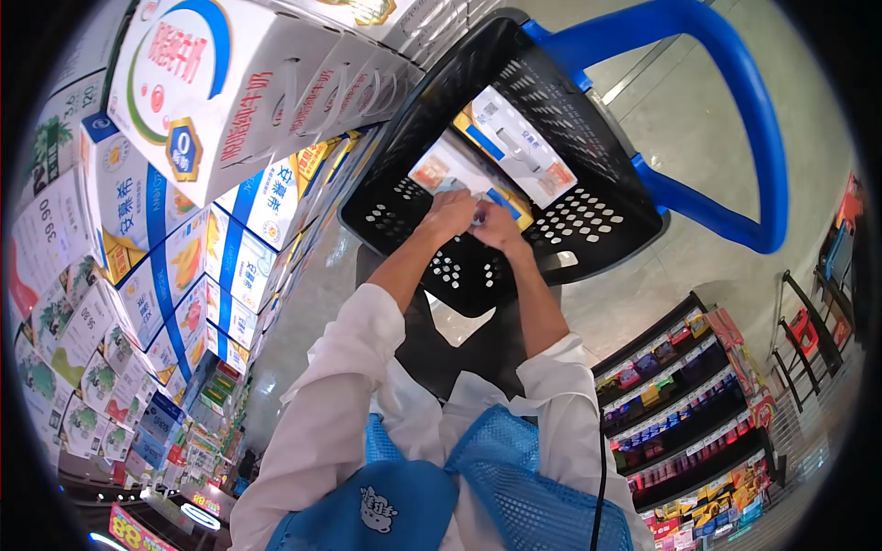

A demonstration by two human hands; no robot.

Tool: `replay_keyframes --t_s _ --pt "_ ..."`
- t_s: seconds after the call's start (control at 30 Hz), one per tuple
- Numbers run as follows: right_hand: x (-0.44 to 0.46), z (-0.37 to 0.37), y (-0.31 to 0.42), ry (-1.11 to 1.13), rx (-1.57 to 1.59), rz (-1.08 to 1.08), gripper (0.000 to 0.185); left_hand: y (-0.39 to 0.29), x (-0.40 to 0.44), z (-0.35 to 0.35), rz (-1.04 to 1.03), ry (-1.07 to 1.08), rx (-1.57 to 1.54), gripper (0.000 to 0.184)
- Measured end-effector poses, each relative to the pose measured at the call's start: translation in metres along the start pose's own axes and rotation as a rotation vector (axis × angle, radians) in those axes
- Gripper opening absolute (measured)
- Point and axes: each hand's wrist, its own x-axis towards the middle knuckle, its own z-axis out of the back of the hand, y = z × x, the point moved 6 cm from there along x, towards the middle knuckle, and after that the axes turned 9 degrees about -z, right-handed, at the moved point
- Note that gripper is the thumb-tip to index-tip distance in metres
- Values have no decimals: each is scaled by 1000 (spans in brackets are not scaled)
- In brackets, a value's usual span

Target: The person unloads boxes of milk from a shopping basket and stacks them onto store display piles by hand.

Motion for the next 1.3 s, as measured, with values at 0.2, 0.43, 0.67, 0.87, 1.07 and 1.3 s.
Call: replay_keyframes --t_s 0.2,0.43,0.67,0.87,1.07,1.3 --pt "-78 30 52 -125 3 16 16 -38 -68 33 -220 -119 43 14" --pt "-218 59 157 -158 -155 124 13 -89 -202 63 -212 -232 -79 15" --pt "-339 81 239 -295 -228 284 13 -145 -319 97 -172 -373 -305 11" --pt "-402 94 287 -186 -369 437 15 -183 -392 122 -201 -524 -295 12" --pt "-432 58 307 -84 -487 641 14 -178 -436 81 -74 -637 -389 21" --pt "-444 2 300 104 -654 711 14 -176 -486 30 185 -698 -565 26"
